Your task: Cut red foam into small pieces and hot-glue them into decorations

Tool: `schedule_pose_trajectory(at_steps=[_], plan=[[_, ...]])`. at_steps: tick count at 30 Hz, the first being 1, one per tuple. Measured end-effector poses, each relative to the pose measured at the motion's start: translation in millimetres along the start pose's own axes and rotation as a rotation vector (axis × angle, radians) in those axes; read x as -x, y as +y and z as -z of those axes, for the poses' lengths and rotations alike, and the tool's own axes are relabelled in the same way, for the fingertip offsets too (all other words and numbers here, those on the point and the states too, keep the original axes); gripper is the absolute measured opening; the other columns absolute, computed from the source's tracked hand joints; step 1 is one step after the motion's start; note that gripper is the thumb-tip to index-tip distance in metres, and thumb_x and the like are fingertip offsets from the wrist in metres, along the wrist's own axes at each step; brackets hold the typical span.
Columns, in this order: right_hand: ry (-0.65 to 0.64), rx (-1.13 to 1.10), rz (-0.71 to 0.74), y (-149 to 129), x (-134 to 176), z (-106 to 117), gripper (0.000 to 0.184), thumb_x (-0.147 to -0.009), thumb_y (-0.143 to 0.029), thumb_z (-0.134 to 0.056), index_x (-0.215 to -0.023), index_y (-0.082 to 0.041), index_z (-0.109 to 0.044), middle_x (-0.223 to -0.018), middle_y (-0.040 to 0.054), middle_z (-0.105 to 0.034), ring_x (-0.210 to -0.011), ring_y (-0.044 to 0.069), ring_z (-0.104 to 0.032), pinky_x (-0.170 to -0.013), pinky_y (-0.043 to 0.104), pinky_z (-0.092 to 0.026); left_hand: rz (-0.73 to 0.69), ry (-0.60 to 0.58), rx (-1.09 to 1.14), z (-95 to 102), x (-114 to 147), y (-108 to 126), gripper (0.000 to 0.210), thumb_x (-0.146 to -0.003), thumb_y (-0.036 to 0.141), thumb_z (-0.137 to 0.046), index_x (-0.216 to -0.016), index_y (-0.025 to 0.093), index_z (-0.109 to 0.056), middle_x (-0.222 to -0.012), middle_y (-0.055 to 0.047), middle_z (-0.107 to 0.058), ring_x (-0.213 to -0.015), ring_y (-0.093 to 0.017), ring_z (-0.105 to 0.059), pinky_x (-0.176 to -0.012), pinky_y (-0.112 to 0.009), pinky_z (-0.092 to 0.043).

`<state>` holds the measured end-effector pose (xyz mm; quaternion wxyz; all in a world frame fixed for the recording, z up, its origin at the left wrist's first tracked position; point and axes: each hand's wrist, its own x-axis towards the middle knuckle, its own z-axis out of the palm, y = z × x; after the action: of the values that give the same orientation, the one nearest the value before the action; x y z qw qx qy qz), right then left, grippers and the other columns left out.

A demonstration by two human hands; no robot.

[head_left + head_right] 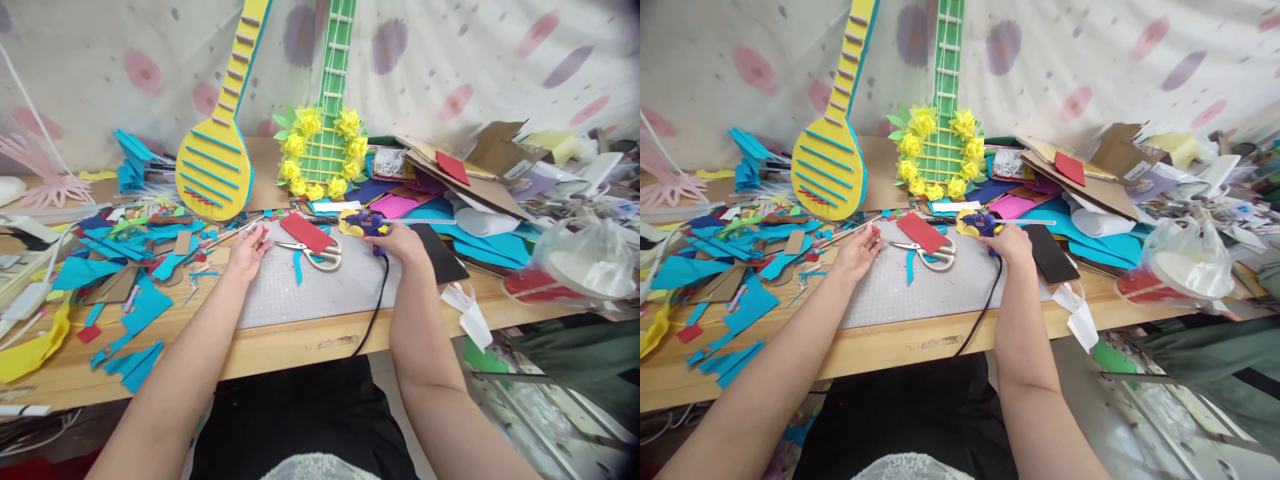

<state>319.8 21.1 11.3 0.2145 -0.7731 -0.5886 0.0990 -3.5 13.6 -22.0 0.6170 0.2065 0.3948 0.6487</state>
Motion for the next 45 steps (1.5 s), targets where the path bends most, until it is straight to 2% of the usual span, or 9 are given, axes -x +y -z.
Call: schedule_pose_trajectory(at_steps=[2, 4, 8, 12, 15, 23, 28, 37, 45], plan=[[-0.176, 0.082, 0.042, -11, 8, 11, 0.044, -0.052, -0.060, -0.070, -0.051, -0.019, -0.053, -0.050, 0.0032, -0.056, -0.052, 0.016, -0.052, -0.048, 0.026, -0.035, -0.012, -0.022, 0.019, -1.5, 1, 0, 0.013, -0.066, 0.017, -0.071, -0.070, 0.018, -0.059, -0.067, 0.002, -0.061, -0.070, -0.008, -0.059, -0.082, -0.028, -0.047], [-0.374, 0.006, 0.201, -34, 19, 10, 0.045, -0.059, -0.060, -0.065, -0.048, -0.019, -0.052, -0.046, 0.0007, -0.052, -0.045, 0.011, -0.046, -0.044, 0.024, -0.030, -0.019, -0.043, 0.035, -4.1, 4, 0, 0.013, -0.066, 0.016, -0.071, -0.070, 0.018, -0.059, -0.068, 0.002, -0.061, -0.072, -0.008, -0.059, -0.084, -0.028, -0.047], [-0.531, -0.489, 0.462, -96, 38, -29, 0.033, -0.066, -0.050, -0.065, -0.071, -0.018, -0.064, -0.066, 0.0012, -0.062, -0.057, 0.010, -0.053, -0.050, 0.022, -0.038, -0.002, -0.092, 0.055, -8.2, 9, -1, 0.010, -0.069, 0.014, -0.069, -0.072, 0.017, -0.060, -0.074, 0.001, -0.064, -0.078, -0.009, -0.060, -0.084, -0.029, -0.048], [-0.580, -0.933, 0.366, -144, 45, -75, 0.032, -0.061, -0.036, -0.072, -0.085, -0.017, -0.063, -0.079, 0.0030, -0.065, -0.069, 0.011, -0.058, -0.056, 0.022, -0.045, 0.050, -0.162, 0.053, -6.1, 8, -4, 0.009, -0.070, 0.017, -0.068, -0.075, 0.018, -0.061, -0.076, 0.001, -0.065, -0.076, -0.009, -0.061, -0.078, -0.024, -0.049], [-0.655, -1.041, 0.244, -158, 46, -86, 0.032, -0.061, -0.031, -0.073, -0.088, -0.017, -0.064, -0.080, 0.0029, -0.066, -0.069, 0.011, -0.059, -0.055, 0.021, -0.044, 0.068, -0.187, 0.065, -3.7, 6, -6, 0.010, -0.070, 0.016, -0.068, -0.075, 0.018, -0.061, -0.076, 0.002, -0.065, -0.070, -0.007, -0.060, -0.075, -0.023, -0.049], [-0.475, -1.184, 0.278, -160, 50, -99, 0.016, -0.060, -0.026, -0.071, -0.071, -0.016, -0.065, -0.073, 0.0003, -0.067, -0.070, 0.012, -0.060, -0.066, 0.025, -0.048, 0.103, -0.113, 0.068, -6.6, 6, -8, 0.012, -0.069, 0.014, -0.069, -0.073, 0.019, -0.059, -0.071, 0.003, -0.063, -0.069, -0.007, -0.059, -0.079, -0.025, -0.048], [-0.333, -1.084, 0.385, -156, 52, -108, 0.014, -0.065, -0.031, -0.067, -0.071, -0.018, -0.067, -0.075, 0.0003, -0.067, -0.075, 0.014, -0.061, -0.070, 0.026, -0.047, 0.089, -0.100, 0.025, -8.2, 7, -10, 0.009, -0.070, 0.015, -0.067, -0.072, 0.018, -0.058, -0.072, 0.001, -0.063, -0.070, -0.008, -0.060, -0.080, -0.024, -0.047], [-0.308, -1.010, 0.410, -152, 56, -102, 0.016, -0.067, -0.032, -0.065, -0.073, -0.018, -0.061, -0.074, -0.0001, -0.064, -0.071, 0.012, -0.058, -0.068, 0.025, -0.046, -0.093, -0.036, -0.015, -12.8, 11, -10, 0.024, -0.062, 0.007, -0.066, -0.080, 0.019, -0.056, -0.073, 0.002, -0.062, -0.070, -0.008, -0.060, -0.077, -0.024, -0.048], [-0.245, -0.980, 0.425, -149, 56, -106, 0.019, -0.068, -0.036, -0.065, -0.070, -0.018, -0.059, -0.074, 0.0007, -0.063, -0.071, 0.014, -0.058, -0.071, 0.028, -0.046, -0.139, -0.029, -0.070, -12.2, 11, -12, 0.033, -0.057, 0.012, -0.072, -0.080, 0.020, -0.050, -0.070, 0.004, -0.058, -0.071, -0.009, -0.061, -0.079, -0.028, -0.047]])
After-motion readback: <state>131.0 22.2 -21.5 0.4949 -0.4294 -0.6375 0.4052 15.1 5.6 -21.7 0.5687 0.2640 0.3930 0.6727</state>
